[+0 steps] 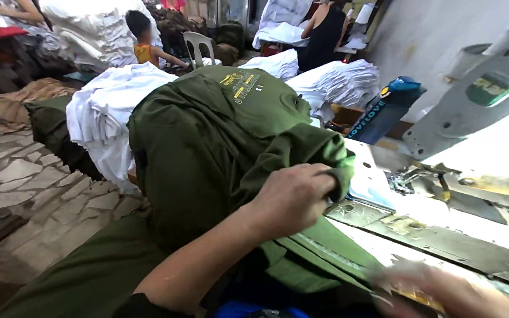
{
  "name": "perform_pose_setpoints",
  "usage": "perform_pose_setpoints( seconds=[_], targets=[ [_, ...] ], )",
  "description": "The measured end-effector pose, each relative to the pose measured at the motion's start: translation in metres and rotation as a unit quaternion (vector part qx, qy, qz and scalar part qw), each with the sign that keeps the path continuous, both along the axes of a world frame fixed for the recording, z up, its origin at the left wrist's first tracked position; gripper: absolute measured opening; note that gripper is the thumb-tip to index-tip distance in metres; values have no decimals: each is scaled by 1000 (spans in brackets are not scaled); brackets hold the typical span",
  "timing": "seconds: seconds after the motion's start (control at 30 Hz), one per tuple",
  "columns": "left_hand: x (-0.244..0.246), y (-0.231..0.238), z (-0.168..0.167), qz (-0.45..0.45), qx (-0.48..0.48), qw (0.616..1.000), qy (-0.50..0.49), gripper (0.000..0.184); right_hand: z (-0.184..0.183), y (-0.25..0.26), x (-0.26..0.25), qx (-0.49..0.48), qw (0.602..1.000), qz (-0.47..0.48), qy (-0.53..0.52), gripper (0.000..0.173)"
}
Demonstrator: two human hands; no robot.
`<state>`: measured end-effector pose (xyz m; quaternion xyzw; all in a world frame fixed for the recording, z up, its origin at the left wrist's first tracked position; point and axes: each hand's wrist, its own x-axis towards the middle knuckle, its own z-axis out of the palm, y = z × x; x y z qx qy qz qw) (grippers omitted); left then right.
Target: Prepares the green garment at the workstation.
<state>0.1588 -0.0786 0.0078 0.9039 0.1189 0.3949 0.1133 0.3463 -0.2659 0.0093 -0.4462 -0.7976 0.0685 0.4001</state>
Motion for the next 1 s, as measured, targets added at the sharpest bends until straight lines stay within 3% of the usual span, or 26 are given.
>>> perform_pose_setpoints(
  seconds=[0.07, 0.13, 0.2, 0.37, 0.47, 0.57, 0.63, 0.73, 0.8, 0.87, 0.93, 1.0],
  targets=[
    [10, -15, 5, 6, 19, 1000, 14, 11, -25, 60, -11, 16, 990, -113, 84, 50],
    [16, -20, 8, 36, 51, 998, -5, 16, -38, 85, -16, -3, 967, -114, 228, 62],
    [19, -19, 7, 47, 80, 995, -42, 18, -42, 92, -16, -8, 949, -70, 307, 58],
    [29, -21, 0, 22, 106, 991, -84, 18, -46, 89, -12, 12, 929, -1, 369, 48],
    [30, -27, -2, 22, 111, 993, -37, 27, -49, 87, -7, 6, 895, 37, 444, 33],
    [25, -33, -3, 4, 106, 994, 5, 30, -54, 83, 2, 37, 872, 27, 487, 15],
    [22, -37, -7, -1, 90, 996, -26, 21, -56, 80, 8, 68, 873, 10, 483, 15],
    [22, -39, -17, 50, 87, 991, -91, 17, -47, 70, 13, 95, 841, 26, 531, 14],
    [24, -37, -26, 91, 98, 985, -109, 13, -38, 63, 22, 112, 843, 30, 526, 14],
    [23, -35, -36, 125, 95, 982, -105, 9, -34, 57, 36, 147, 877, 11, 456, 17],
    [16, -30, -45, 171, 96, 976, -95, 19, -33, 48, 52, 209, 919, -69, 327, 23],
    [0, -19, -43, 240, 119, 961, -72, 29, -36, 37, 64, 276, 921, -175, 212, 20]
  ],
)
